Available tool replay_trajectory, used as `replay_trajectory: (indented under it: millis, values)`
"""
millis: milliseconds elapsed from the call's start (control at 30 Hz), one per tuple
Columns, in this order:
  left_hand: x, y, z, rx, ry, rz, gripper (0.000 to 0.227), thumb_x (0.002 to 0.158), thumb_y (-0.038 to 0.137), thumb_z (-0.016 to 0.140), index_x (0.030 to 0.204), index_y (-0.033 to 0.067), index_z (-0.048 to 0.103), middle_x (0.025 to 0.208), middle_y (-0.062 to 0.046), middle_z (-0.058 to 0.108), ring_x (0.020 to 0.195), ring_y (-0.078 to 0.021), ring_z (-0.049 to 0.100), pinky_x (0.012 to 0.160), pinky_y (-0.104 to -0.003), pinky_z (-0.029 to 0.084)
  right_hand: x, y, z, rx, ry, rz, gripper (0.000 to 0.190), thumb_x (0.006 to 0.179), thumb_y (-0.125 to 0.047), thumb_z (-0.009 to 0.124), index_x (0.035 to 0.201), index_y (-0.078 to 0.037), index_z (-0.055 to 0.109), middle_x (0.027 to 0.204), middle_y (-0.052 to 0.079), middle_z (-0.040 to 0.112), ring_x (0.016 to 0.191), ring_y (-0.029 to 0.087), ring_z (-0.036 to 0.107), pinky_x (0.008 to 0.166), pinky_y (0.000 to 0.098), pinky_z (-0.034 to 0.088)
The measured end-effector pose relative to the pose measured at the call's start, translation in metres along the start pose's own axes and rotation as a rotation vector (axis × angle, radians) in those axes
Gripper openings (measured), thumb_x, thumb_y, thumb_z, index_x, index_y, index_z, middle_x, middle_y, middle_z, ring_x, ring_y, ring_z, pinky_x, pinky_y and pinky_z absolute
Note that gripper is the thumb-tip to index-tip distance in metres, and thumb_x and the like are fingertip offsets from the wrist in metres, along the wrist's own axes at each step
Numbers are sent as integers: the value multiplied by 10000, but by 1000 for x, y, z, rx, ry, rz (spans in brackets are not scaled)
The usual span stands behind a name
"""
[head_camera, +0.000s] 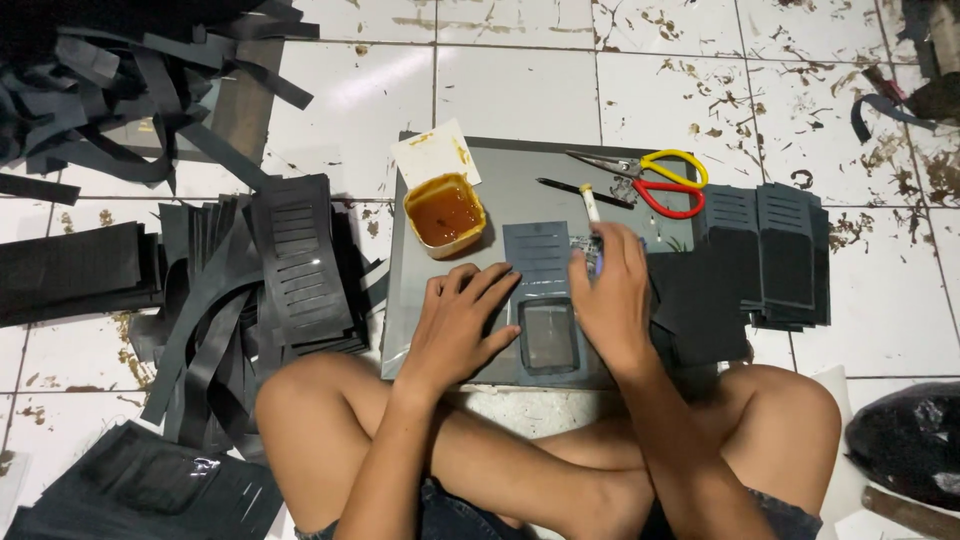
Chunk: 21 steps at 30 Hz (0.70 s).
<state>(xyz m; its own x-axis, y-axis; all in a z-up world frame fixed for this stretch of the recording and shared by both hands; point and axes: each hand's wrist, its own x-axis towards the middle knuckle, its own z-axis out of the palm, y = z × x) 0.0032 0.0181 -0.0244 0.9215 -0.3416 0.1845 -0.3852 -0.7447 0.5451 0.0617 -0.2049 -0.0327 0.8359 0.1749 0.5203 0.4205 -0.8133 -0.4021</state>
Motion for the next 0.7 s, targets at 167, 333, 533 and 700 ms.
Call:
replay_trajectory:
  millis: [167, 333, 533, 700]
  values:
    - [2, -4, -1, -6, -13, 21, 611, 867, 405, 741, 1412, 172, 595, 1437, -19, 582, 1235, -272, 480, 989, -444, 338, 22, 40, 49, -183, 35, 212, 349, 875, -96, 746, 1192, 4, 640, 1009, 172, 627, 946, 402, 662, 833, 493, 533]
    - [4, -7, -2, -46, 3, 7, 572, 895, 402, 709, 1405, 170, 600, 1429, -11, 587, 1228, -273, 484, 978, -443, 340, 28, 18, 39, -87, 142, 284, 144, 970, -27, 633, 1101, 20, 672, 916, 193, 626, 868, 432, 661, 776, 478, 526]
    - [7, -8, -5, -75, 23, -10, 469, 930, 364, 671, 1353, 165, 631, 1370, -6, 612, 1189, -276, 494, 932, -434, 353, 16, 26, 43, -49, 179, 258, 142, 1046, -49, 574, 1122, 5, 681, 919, 185, 609, 863, 423, 648, 782, 466, 521]
    - [7, -8, -5, -82, 43, -10, 464, 916, 322, 681, 1353, 177, 620, 1360, 10, 609, 1187, -271, 487, 920, -428, 358, 21, 24, 41, -71, 109, 294, 193, 1108, -122, 536, 1142, -2, 682, 971, 189, 648, 938, 433, 666, 834, 491, 523]
